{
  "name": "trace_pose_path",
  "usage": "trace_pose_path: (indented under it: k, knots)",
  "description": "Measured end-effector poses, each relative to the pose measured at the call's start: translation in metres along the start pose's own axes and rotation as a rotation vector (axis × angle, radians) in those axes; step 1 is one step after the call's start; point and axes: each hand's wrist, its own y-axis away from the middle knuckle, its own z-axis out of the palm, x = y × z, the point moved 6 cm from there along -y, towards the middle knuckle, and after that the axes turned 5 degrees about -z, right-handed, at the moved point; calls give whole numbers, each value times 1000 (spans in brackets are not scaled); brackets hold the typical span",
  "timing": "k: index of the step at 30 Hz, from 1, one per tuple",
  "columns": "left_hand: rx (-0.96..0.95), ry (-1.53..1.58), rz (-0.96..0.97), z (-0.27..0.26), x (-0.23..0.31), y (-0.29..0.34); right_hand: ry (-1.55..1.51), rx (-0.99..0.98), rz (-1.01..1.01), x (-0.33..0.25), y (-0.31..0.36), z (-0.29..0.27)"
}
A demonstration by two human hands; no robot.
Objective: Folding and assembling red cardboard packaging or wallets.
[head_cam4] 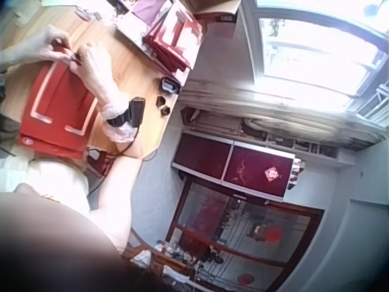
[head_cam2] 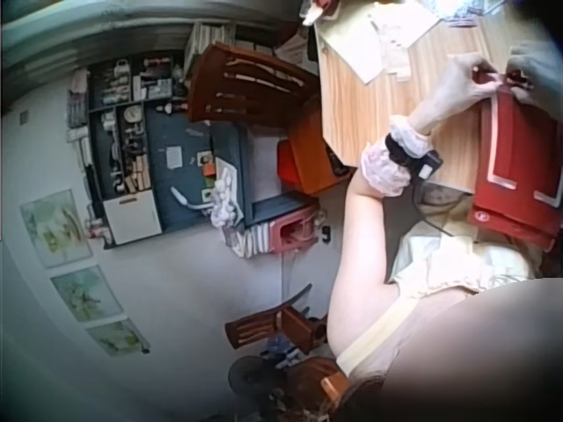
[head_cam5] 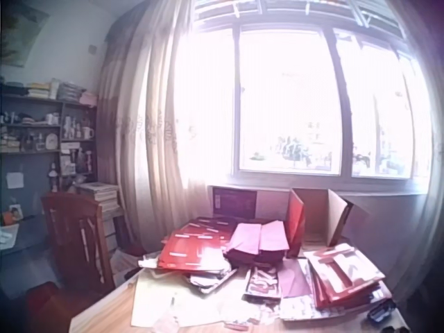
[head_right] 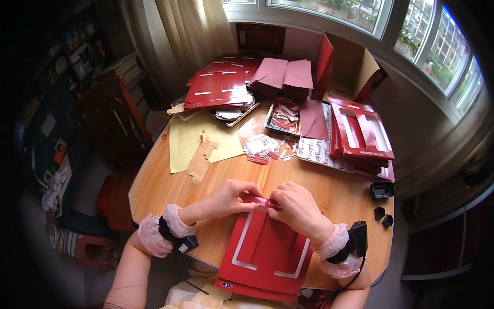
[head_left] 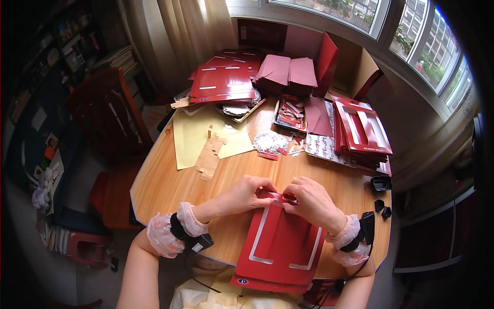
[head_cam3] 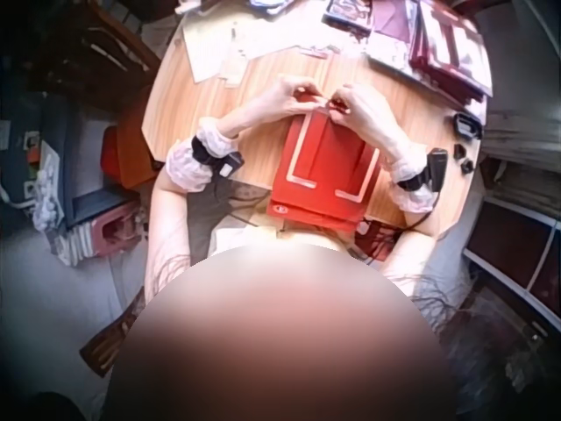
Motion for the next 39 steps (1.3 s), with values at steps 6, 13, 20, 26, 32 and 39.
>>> trace_pose_path:
  k: [6, 13, 20, 26, 32, 39]
  knots:
    - [-21, 94, -10, 1, 1, 0, -42, 27, 6, -3, 2, -12]
    - [-113, 207, -3, 7, -10, -1, -42, 59, 36, -7, 4, -14]
    - [-324, 260, -73, 4, -12, -1, -10, 49, -27, -16, 4, -7]
    - [-84, -153, 8, 9, 16, 3, -13, 51, 9, -14, 3, -4]
    - [-95, -5, 35, 7, 5, 2, -72, 96, 60, -19, 1, -8]
    - [-131, 58, 4, 12, -6, -1, 14, 119, 28, -18, 2, -1]
